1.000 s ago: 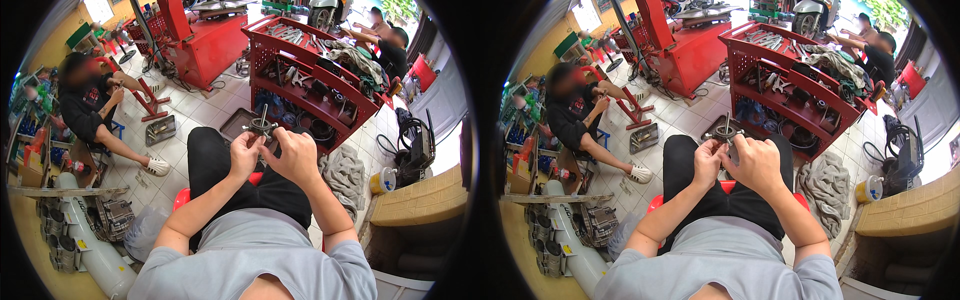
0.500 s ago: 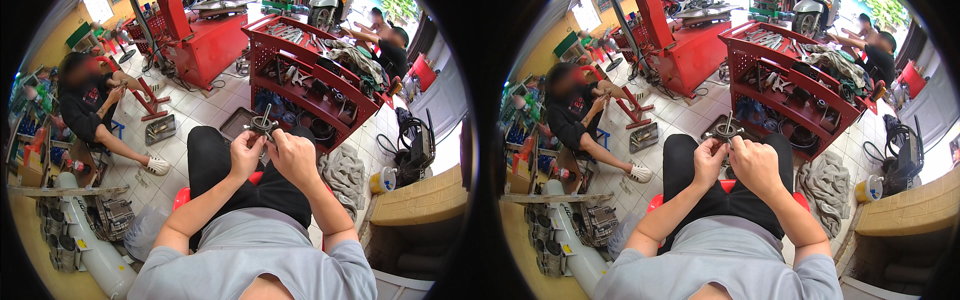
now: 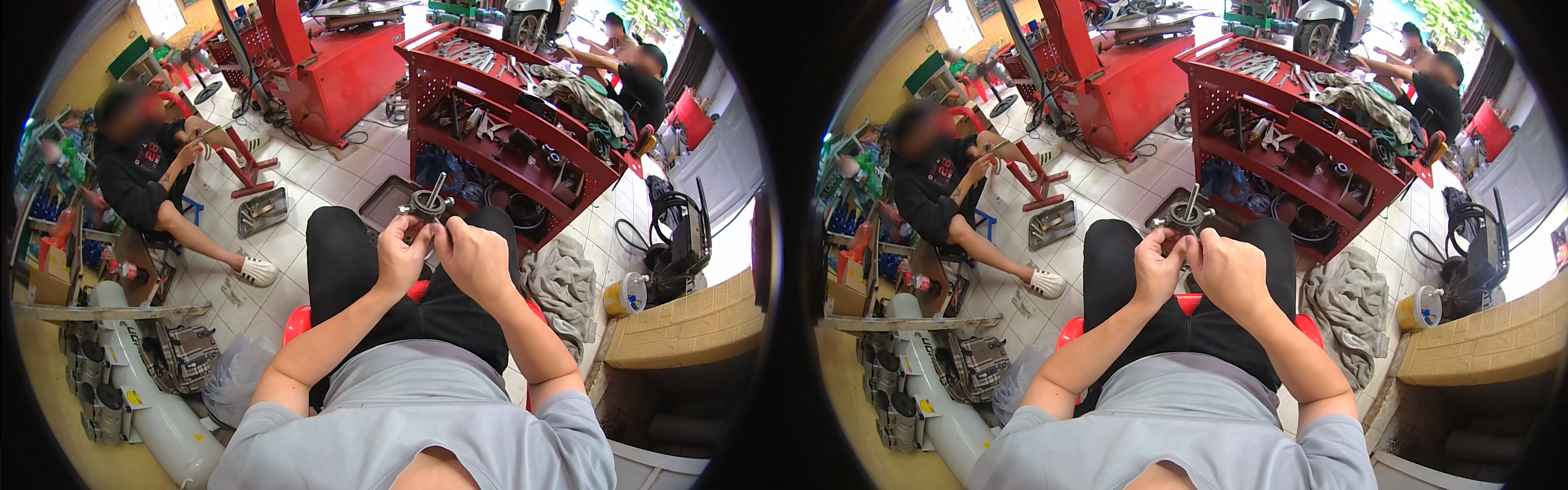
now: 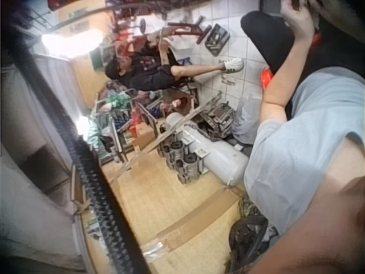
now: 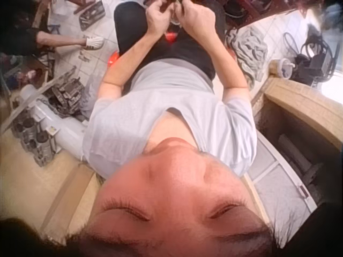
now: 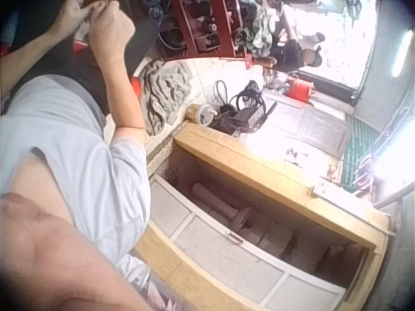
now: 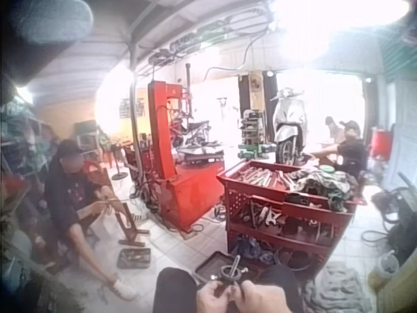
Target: The person assembles a mechanical component, likely a brake caliper, by inserting and tightening bolts into a metal housing. They manipulate the bolts and housing with their hands, occasionally picking up additional small parts from a nearby tray.
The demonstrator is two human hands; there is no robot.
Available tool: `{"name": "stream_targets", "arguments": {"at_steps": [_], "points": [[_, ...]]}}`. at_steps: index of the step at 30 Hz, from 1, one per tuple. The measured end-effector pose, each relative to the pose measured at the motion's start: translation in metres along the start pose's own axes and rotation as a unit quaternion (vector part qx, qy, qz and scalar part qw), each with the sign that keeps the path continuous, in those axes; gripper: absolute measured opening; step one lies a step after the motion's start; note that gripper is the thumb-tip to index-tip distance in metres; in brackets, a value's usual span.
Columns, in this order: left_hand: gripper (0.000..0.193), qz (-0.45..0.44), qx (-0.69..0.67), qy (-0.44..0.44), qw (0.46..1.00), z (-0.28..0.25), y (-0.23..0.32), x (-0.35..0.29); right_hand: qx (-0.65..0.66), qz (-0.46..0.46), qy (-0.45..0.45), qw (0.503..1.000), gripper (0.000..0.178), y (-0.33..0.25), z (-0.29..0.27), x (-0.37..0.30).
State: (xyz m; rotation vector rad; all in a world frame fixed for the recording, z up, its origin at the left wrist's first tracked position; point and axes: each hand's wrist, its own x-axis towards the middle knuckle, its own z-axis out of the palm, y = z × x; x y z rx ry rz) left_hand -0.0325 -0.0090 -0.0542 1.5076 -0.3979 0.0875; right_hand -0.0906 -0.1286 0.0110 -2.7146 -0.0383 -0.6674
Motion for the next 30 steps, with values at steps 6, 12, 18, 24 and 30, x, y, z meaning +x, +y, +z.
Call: {"name": "stream_targets", "arguments": {"at_steps": [6, 12, 18, 24, 30], "points": [[0.012, 0.055, 0.063, 0.042, 0.996, -0.004, 0.002, 0.003, 0.444, 0.139, -0.111, 0.878, 0.042, 0.009, 0.010, 0.005], [0.016, 0.221, 0.066, 0.101, 0.968, -0.008, 0.003, 0.009, 0.560, 0.137, -0.137, 0.805, 0.041, -0.006, -0.002, 0.000], [0.018, 0.286, -0.006, 0.046, 0.957, -0.014, -0.005, 0.013, 0.593, 0.118, -0.167, 0.778, 0.041, -0.008, -0.010, -0.003], [0.020, 0.380, 0.070, 0.038, 0.921, -0.028, 0.032, 0.016, 0.368, -0.006, -0.074, 0.927, 0.025, -0.013, -0.041, -0.004], [0.029, 0.463, 0.120, 0.020, 0.878, -0.044, 0.050, 0.021, 0.104, -0.163, 0.139, 0.971, 0.019, -0.027, -0.058, -0.010]]}}
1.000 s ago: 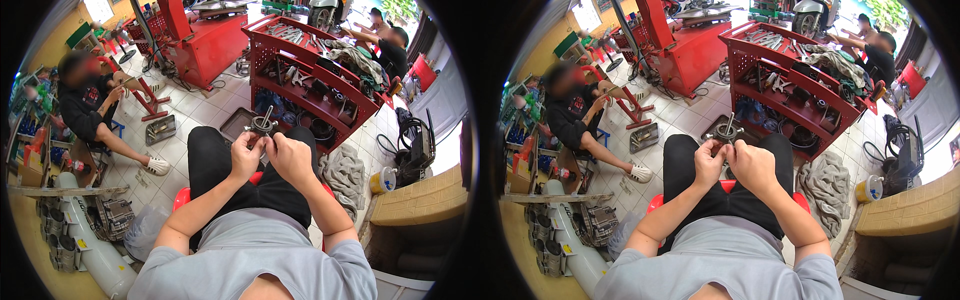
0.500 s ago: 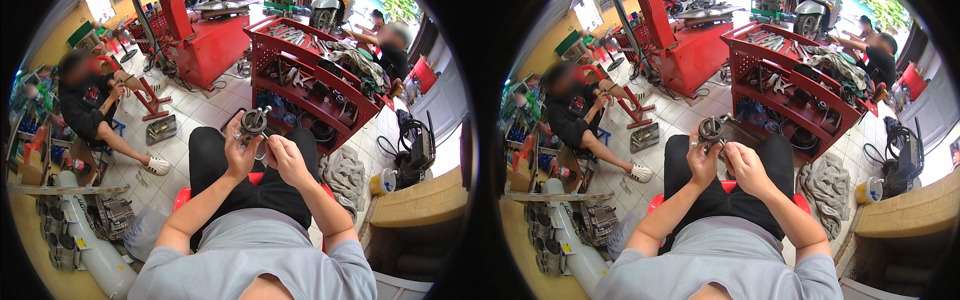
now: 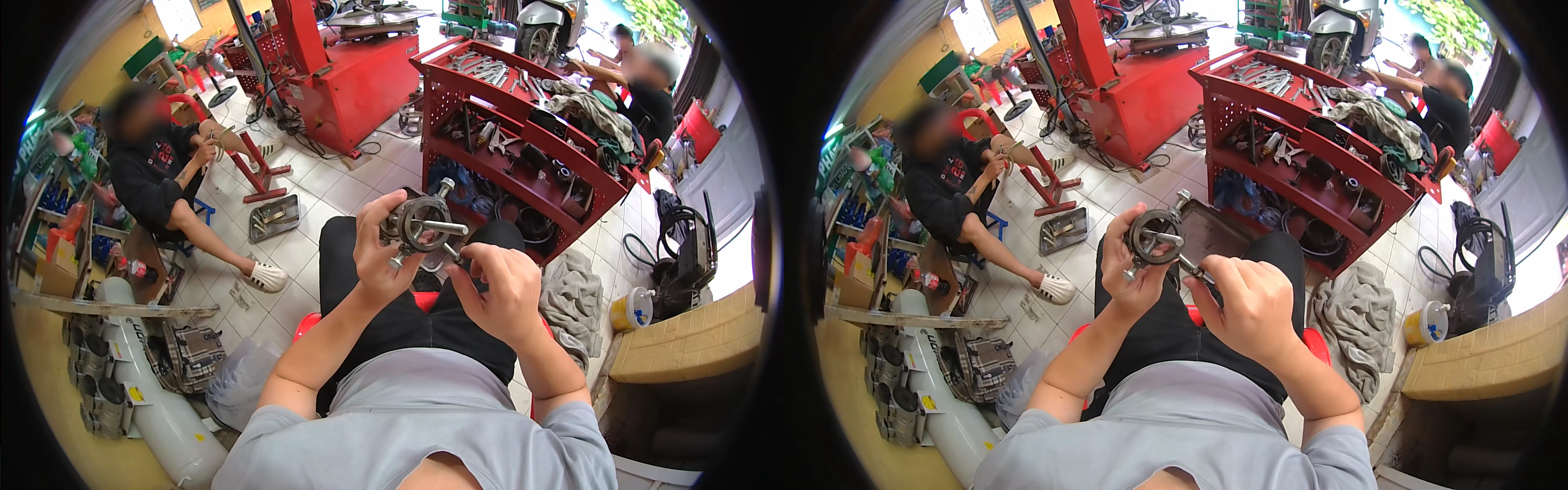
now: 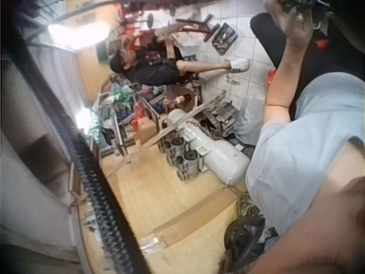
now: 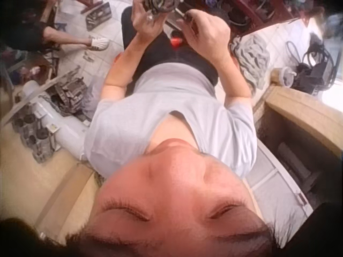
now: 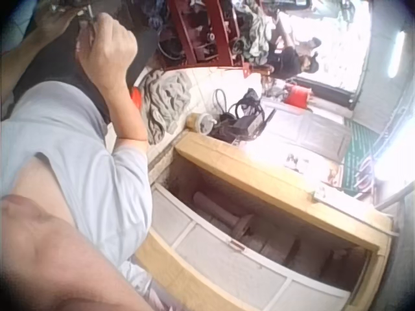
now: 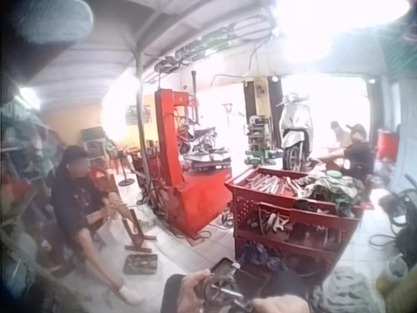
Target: The person assembles a mechanical component, likely a brake caliper, by inserting and tightening bolts into a metal housing. They manipulate the bolts and housing with their hands, occasionally picking up additional small parts from a nearby tray.
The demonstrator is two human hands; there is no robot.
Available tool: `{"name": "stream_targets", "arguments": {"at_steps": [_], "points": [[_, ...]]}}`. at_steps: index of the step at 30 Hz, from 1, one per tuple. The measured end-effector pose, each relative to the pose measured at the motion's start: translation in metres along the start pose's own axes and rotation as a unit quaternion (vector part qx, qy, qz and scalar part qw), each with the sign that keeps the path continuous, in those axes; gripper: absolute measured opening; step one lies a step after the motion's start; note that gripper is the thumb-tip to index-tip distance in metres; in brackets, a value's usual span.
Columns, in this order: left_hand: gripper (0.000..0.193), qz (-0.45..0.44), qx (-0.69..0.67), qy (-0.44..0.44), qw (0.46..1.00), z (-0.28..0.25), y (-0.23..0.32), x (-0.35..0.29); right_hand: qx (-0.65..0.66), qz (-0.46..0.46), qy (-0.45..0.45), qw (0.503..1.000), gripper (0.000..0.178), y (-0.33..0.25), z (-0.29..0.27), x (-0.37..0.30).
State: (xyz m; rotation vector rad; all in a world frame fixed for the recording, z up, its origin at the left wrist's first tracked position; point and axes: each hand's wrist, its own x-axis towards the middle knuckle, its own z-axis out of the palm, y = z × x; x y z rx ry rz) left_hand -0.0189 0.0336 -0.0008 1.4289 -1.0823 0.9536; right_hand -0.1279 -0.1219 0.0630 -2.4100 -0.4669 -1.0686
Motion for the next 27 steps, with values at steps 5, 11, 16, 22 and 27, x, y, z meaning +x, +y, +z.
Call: {"name": "stream_targets", "arguments": {"at_steps": [5, 11, 16, 22, 27], "points": [[0.029, 0.000, -0.011, 0.021, 1.000, 0.001, 0.003, 0.000, 0.031, -0.015, 0.005, 0.999, 0.017, 0.002, 0.006, -0.004], [0.042, 0.027, 0.079, -0.056, 0.995, -0.011, 0.012, 0.008, -0.027, 0.009, 0.014, 1.000, 0.025, -0.009, -0.004, 0.000], [0.046, 0.087, 0.087, -0.019, 0.992, -0.010, 0.012, 0.017, -0.022, -0.024, 0.020, 0.999, 0.018, -0.002, 0.004, -0.006], [0.053, 0.096, 0.100, -0.027, 0.990, -0.014, 0.011, 0.017, 0.048, 0.017, -0.003, 0.999, 0.016, 0.000, 0.007, -0.007], [0.049, 0.088, 0.114, -0.021, 0.989, -0.014, 0.012, 0.020, 0.011, 0.013, 0.045, 0.999, 0.022, -0.007, 0.003, -0.003]]}}
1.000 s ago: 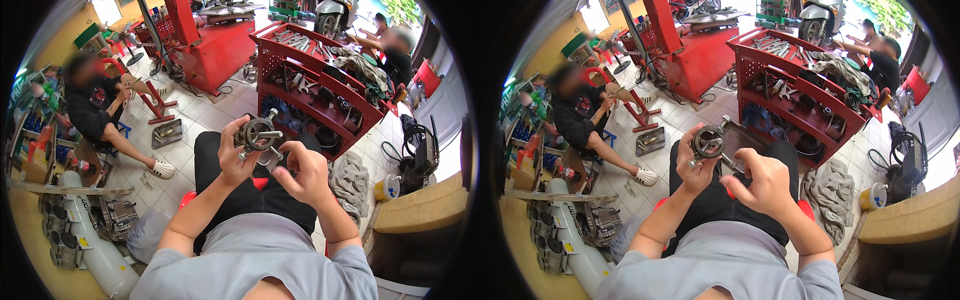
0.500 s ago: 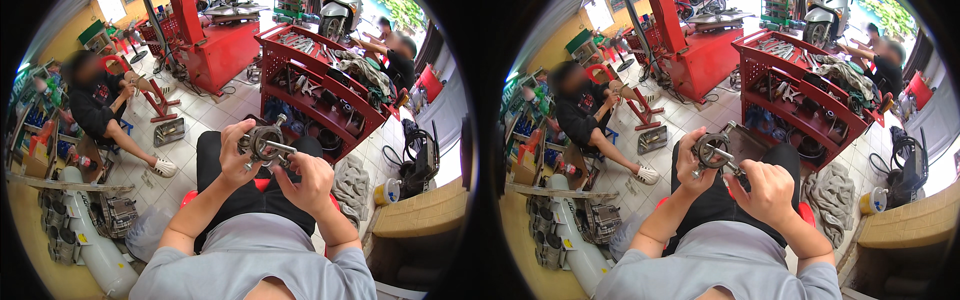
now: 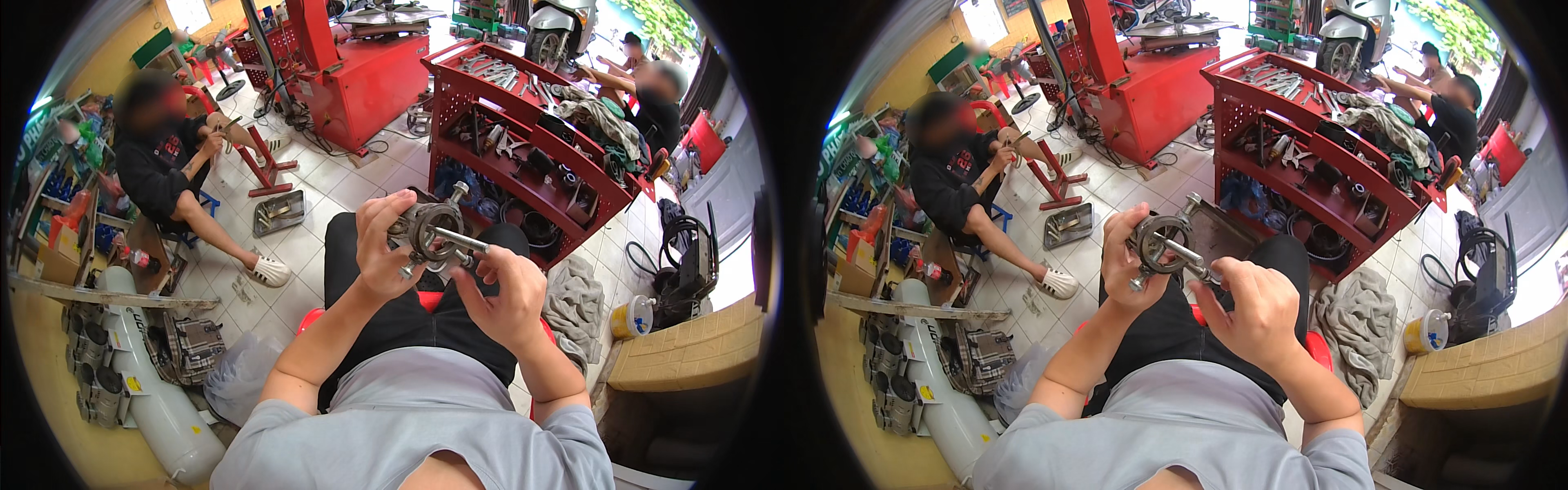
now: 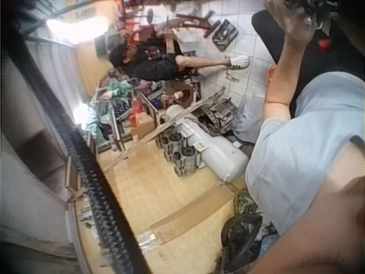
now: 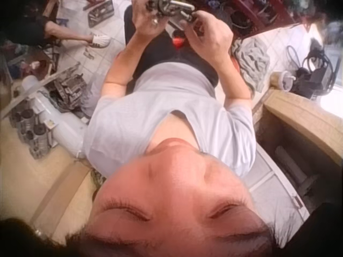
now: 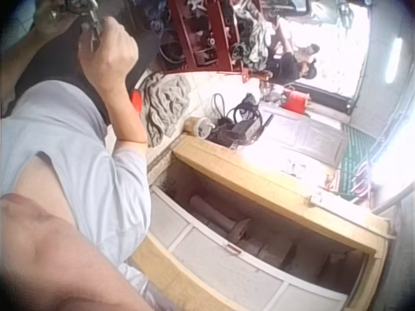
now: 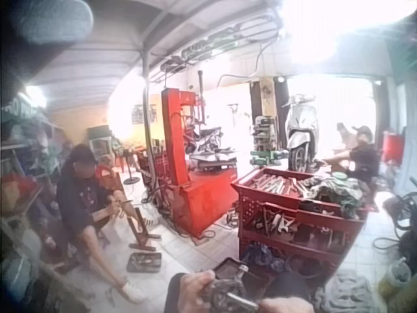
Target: The person assembles a mechanical component, likely a brake caliper, by inserting and tightening bolts into a metal housing. They manipulate the bolts and housing with their hands, occasionally picking up additional small parts from a nearby tray.
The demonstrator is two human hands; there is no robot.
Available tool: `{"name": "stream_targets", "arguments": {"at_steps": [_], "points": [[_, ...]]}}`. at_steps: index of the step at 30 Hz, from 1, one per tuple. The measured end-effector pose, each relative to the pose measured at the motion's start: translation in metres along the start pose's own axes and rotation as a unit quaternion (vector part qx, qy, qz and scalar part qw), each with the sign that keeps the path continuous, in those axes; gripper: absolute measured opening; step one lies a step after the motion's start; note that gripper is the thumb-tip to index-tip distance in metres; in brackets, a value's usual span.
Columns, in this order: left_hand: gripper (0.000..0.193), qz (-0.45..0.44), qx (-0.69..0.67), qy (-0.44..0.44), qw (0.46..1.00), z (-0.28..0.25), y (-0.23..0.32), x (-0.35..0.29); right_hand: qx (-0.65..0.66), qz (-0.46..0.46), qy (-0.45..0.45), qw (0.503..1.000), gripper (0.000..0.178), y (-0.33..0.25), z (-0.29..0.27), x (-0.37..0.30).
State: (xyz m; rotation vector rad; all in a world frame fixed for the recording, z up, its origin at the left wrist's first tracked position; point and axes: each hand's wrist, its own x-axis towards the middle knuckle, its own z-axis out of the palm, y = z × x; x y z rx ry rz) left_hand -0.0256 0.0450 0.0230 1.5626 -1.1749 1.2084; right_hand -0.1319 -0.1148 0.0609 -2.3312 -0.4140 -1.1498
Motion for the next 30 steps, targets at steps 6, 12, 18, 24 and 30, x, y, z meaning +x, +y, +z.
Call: {"name": "stream_targets", "arguments": {"at_steps": [6, 12, 18, 24, 30], "points": [[0.023, -0.001, -0.028, 0.057, 0.998, 0.008, -0.006, -0.006, -0.014, -0.033, -0.046, 0.998, 0.024, 0.006, 0.001, -0.001], [0.025, -0.011, -0.042, 0.054, 0.998, 0.009, -0.006, -0.008, 0.000, 0.008, -0.024, 1.000, 0.021, 0.001, 0.003, -0.004], [0.061, -0.014, -0.023, -0.004, 1.000, 0.004, -0.002, -0.005, -0.003, 0.021, -0.040, 0.999, 0.020, -0.003, -0.001, 0.000], [0.021, -0.056, -0.061, 0.039, 0.996, 0.013, -0.004, -0.011, -0.024, -0.006, -0.018, 1.000, 0.022, 0.007, 0.006, -0.005], [0.028, -0.063, -0.082, 0.027, 0.994, 0.018, -0.005, -0.013, -0.020, 0.053, -0.031, 0.998, 0.018, -0.006, -0.001, 0.003]]}}
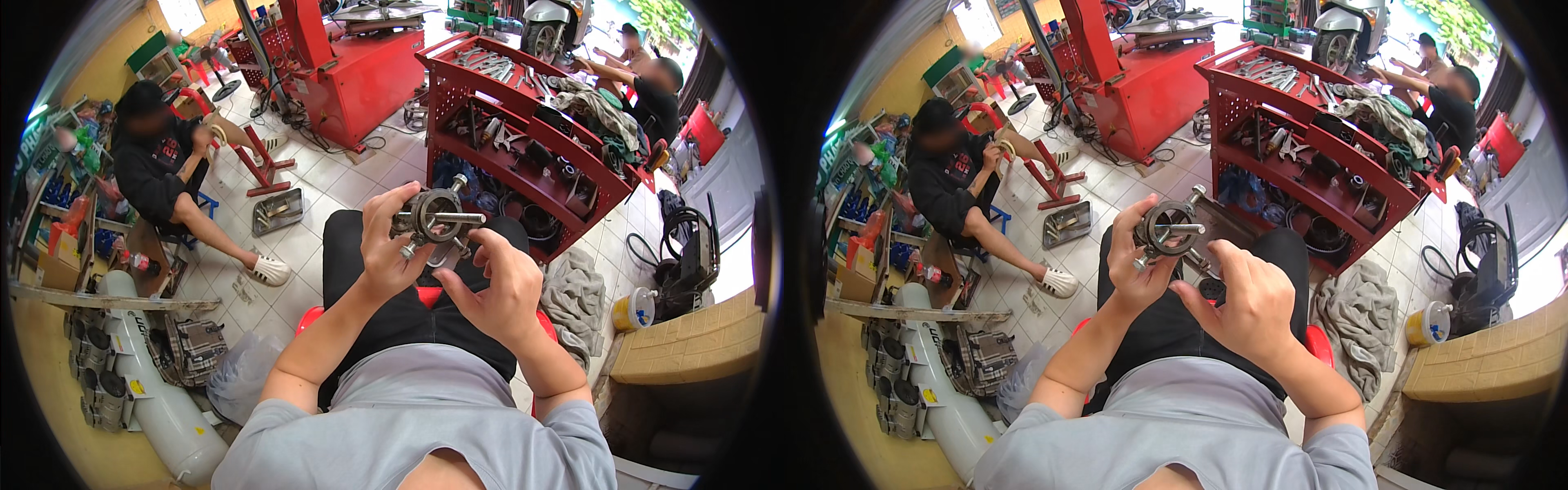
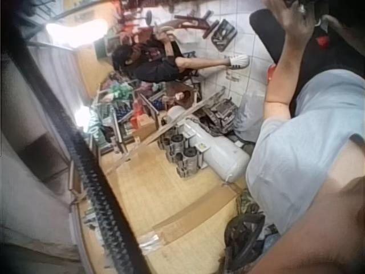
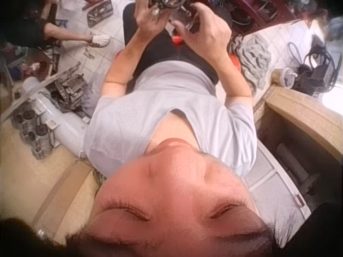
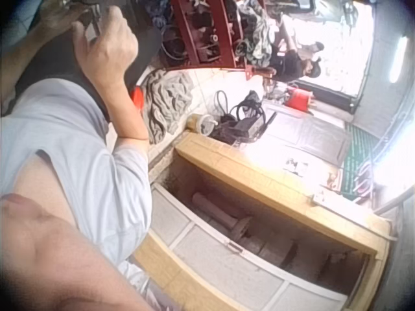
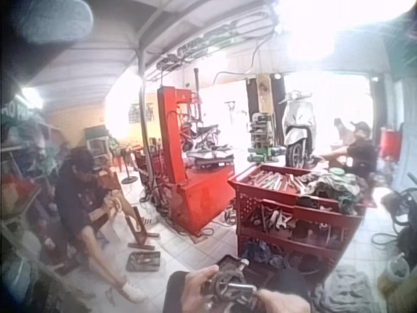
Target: The person assembles a mechanical component, likely a brake caliper, by inserting and tightening bolts into a metal housing. They manipulate the bolts and housing with their hands, occasionally picking up additional small parts from a nearby tray.
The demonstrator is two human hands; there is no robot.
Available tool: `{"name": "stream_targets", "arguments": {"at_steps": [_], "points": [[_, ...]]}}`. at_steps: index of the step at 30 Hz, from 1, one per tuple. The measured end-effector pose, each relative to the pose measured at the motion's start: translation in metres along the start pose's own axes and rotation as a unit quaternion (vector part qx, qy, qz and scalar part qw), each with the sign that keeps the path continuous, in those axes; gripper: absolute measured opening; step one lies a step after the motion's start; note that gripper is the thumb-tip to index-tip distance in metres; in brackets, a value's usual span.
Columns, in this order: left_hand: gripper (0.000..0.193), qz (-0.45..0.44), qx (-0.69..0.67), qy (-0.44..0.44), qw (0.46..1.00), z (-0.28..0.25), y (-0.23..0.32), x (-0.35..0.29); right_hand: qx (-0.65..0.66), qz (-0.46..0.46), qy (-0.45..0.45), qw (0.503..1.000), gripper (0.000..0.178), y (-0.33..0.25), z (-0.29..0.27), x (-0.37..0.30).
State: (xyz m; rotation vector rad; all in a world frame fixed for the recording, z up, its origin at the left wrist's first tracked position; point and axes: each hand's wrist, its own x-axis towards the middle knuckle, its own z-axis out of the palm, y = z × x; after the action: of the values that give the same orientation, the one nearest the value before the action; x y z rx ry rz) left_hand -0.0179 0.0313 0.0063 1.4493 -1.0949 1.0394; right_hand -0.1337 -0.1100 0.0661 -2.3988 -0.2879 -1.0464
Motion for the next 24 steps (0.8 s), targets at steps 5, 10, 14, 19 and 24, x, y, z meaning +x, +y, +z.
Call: {"name": "stream_targets", "arguments": {"at_steps": [5, 10, 14, 19, 24], "points": [[0.049, -0.008, 0.005, -0.005, 1.000, 0.001, -0.002, -0.005, -0.045, -0.044, -0.004, 0.998, 0.021, 0.013, 0.006, -0.006], [0.038, -0.038, 0.010, -0.017, 0.999, 0.000, 0.001, -0.005, -0.019, 0.006, -0.021, 1.000, 0.020, 0.004, 0.003, -0.003], [0.023, -0.060, 0.016, -0.034, 0.997, 0.000, 0.004, -0.003, -0.042, -0.031, -0.017, 0.998, 0.022, 0.014, 0.010, -0.007], [0.019, -0.069, 0.014, -0.038, 0.997, 0.001, 0.004, -0.004, -0.036, -0.018, -0.005, 0.999, 0.021, 0.010, 0.009, -0.004], [0.019, -0.056, 0.024, -0.044, 0.997, 0.000, 0.005, -0.002, -0.037, -0.029, -0.018, 0.999, 0.022, 0.013, 0.010, -0.007]]}}
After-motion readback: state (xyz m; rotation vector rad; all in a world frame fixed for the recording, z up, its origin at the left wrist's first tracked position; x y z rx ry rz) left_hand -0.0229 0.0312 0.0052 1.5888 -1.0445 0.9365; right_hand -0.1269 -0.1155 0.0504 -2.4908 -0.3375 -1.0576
